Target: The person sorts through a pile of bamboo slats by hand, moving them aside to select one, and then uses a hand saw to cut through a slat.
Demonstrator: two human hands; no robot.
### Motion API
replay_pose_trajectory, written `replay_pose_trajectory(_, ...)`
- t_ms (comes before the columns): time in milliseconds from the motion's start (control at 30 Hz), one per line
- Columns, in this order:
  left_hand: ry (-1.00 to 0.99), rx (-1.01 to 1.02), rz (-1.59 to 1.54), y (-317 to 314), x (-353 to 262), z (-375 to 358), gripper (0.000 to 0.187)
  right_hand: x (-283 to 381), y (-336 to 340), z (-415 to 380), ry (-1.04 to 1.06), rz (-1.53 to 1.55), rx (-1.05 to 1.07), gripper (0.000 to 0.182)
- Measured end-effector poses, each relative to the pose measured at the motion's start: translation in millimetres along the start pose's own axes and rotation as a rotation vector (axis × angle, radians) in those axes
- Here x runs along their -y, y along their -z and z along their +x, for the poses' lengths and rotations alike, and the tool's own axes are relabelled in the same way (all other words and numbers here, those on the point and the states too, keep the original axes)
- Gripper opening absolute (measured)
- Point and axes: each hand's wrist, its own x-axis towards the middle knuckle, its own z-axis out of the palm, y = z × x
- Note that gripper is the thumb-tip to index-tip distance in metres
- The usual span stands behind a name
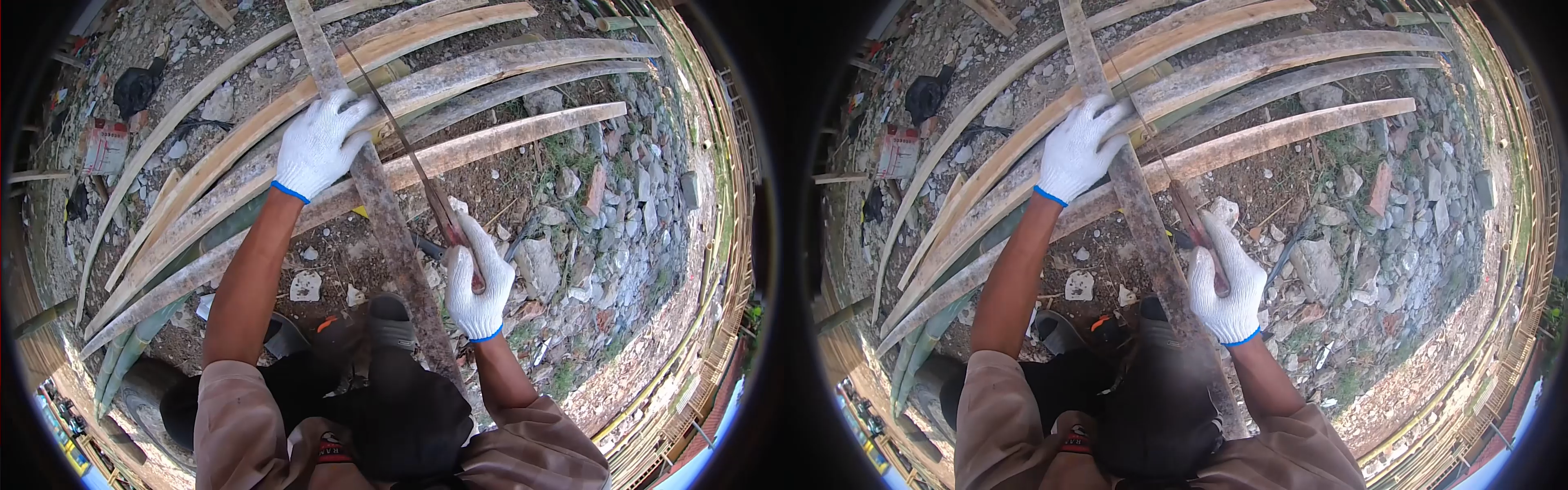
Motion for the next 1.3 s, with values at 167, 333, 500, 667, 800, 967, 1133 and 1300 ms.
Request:
replay_pose_trajectory(167,-0.03,-0.005,0.01,-1,-1,3,0.041,-2,-37,54,0.102,0.062,-0.024,0.038)
replay_pose_trajectory(333,-0.073,0.008,0.001,1,-2,5,0.04,1,-8,13,0.025,-0.014,0.012,0.041)
replay_pose_trajectory(500,-0.035,0.021,0.016,1,-2,5,0.042,2,-7,7,-0.009,-0.006,-0.001,0.042)
replay_pose_trajectory(667,-0.044,0.022,0.006,2,-2,8,0.042,1,-57,78,0.147,0.177,-0.137,0.034)
replay_pose_trajectory(800,-0.041,0.032,0.006,2,-3,6,0.041,10,-28,44,0.042,0.007,-0.016,0.038)
replay_pose_trajectory(967,-0.026,0.035,0.009,0,-2,5,0.043,5,9,-11,-0.031,-0.037,0.012,0.043)
replay_pose_trajectory(1133,-0.008,0.052,-0.008,6,-8,5,0.044,10,-39,62,0.052,0.013,-0.013,0.032)
replay_pose_trajectory(1300,-0.037,0.05,-0.001,3,-4,5,0.046,13,-54,87,0.124,0.099,-0.07,0.03)
